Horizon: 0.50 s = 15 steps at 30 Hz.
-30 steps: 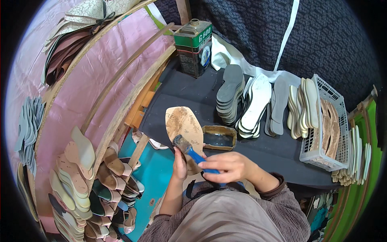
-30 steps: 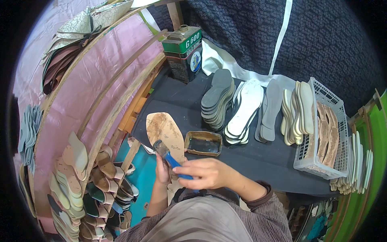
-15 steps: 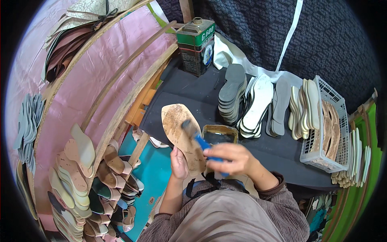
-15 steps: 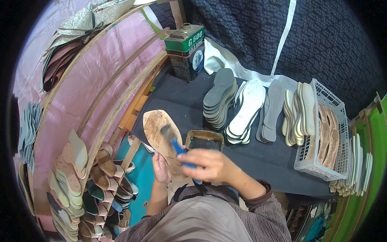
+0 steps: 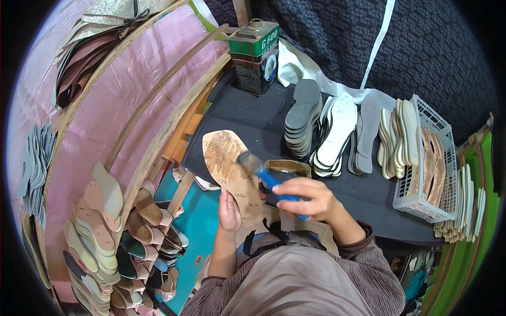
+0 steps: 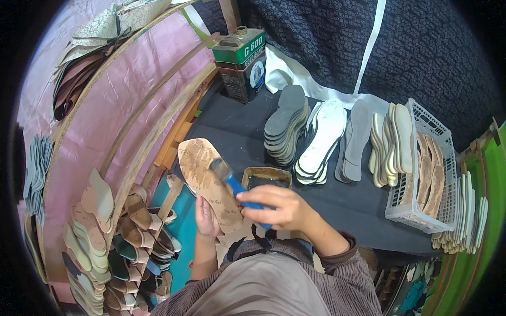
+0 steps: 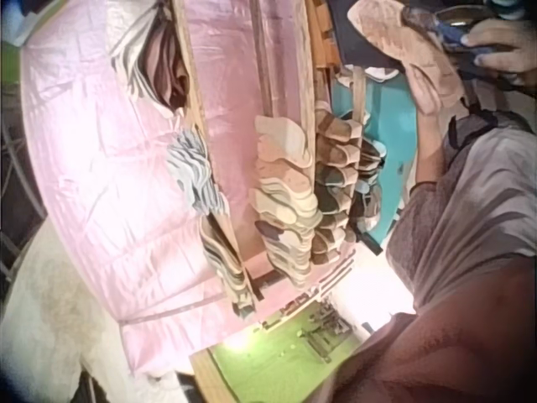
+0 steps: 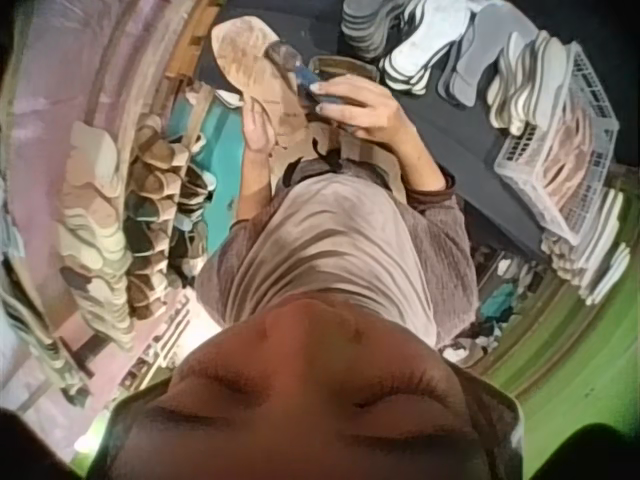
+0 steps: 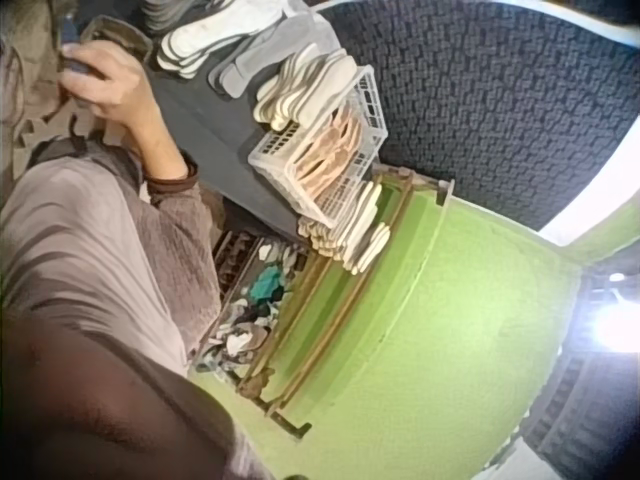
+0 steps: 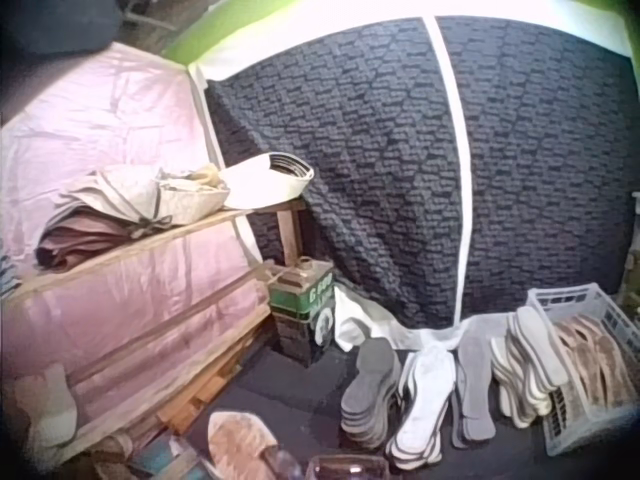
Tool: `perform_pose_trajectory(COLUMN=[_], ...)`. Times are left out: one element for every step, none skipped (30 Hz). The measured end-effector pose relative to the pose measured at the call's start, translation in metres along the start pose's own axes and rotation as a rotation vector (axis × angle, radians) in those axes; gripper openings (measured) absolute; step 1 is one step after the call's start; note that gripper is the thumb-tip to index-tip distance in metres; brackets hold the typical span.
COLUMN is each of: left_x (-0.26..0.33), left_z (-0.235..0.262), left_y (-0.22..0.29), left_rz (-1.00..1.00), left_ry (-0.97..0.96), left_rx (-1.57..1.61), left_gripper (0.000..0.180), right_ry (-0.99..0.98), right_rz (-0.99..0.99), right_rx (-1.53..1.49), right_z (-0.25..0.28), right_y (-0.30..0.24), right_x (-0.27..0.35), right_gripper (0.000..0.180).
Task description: The person applies glue to shoe soles using a brush dipped into a small container of adhesive.
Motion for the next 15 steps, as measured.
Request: perform_pose_trajectory(left_x=[0.0,-0.001,-0.002,-0.002,-0.001,-0.002,-0.001,0.0,0.001,0.0,-0.001,-0.002,-0.003,-0.003,-0.003], left_z=[-0.001,0.002,0.002,-0.001,-0.003,-0.006,-0.002,0.003,0.0,-0.003,-0.002,0.0,-0.006,-0.003,-0.002], left_y=[0.002,0.001,0.0,0.001,0.003,0.003,0.005,0.007,0.005,0.004,0.004,0.003,0.005,0.004,0.005], left_rz=[0.003,0.001,-0.017,-0.031,-0.014,-0.011,-0.034,-0.057,-0.03,-0.029,-0.031,-0.032,-0.025,-0.026,-0.043], left_ry=[0.027,0.029,-0.026,-0.083,-0.133,-0.135,-0.055,0.025,-0.095,-0.098,-0.034,0.03,-0.125,-0.125,-0.129], left_rx=[0.004,0.004,-0.002,-0.006,-0.024,-0.023,-0.005,0.013,0.035,0.036,0.048,0.06,0.044,0.044,0.044], left_gripper=[0.065,0.065,0.065,0.066,0.065,0.065,0.065,0.065,0.065,0.065,0.065,0.065,0.065,0.065,0.065], right_ry=[-0.017,-0.034,-0.087,-0.138,-0.172,-0.172,-0.105,-0.038,0.011,0.01,-0.028,-0.066,-0.112,-0.162,-0.142], right_rz=[0.017,0.035,0.045,0.052,0.085,0.083,0.04,-0.004,0.001,0.009,0.024,0.038,0.056,0.046,0.049], right_rx=[0.012,0.025,-0.06,-0.14,-0.111,-0.109,-0.106,-0.102,0.005,0.055,0.004,-0.047,-0.152,-0.171,-0.17], right_z=[-0.003,-0.006,-0.014,-0.022,-0.026,-0.025,-0.016,-0.008,-0.002,-0.002,-0.007,-0.013,-0.02,-0.026,-0.022], right_y=[-0.001,-0.004,-0.01,-0.017,-0.023,-0.02,-0.012,-0.004,0.0,0.0,-0.003,-0.007,-0.015,-0.021,-0.019], right_x=[0.001,0.002,0.005,0.008,0.01,0.011,0.009,0.007,0.005,0.004,0.007,0.012,0.011,0.012,0.012], right_gripper=[0.017,0.017,0.018,0.018,0.019,0.019,0.019,0.02,0.02,0.018,0.016,0.015,0.012,0.011,0.012])
Point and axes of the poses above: each hand's wrist, its own x-axis away from the middle knuckle, its own z-axis out of the back of the hand, y = z × x, the point moved 8 cm from there along -x, towards the middle knuckle, and after that the axes turned 4 degrees about y, right-handed, at the moved point
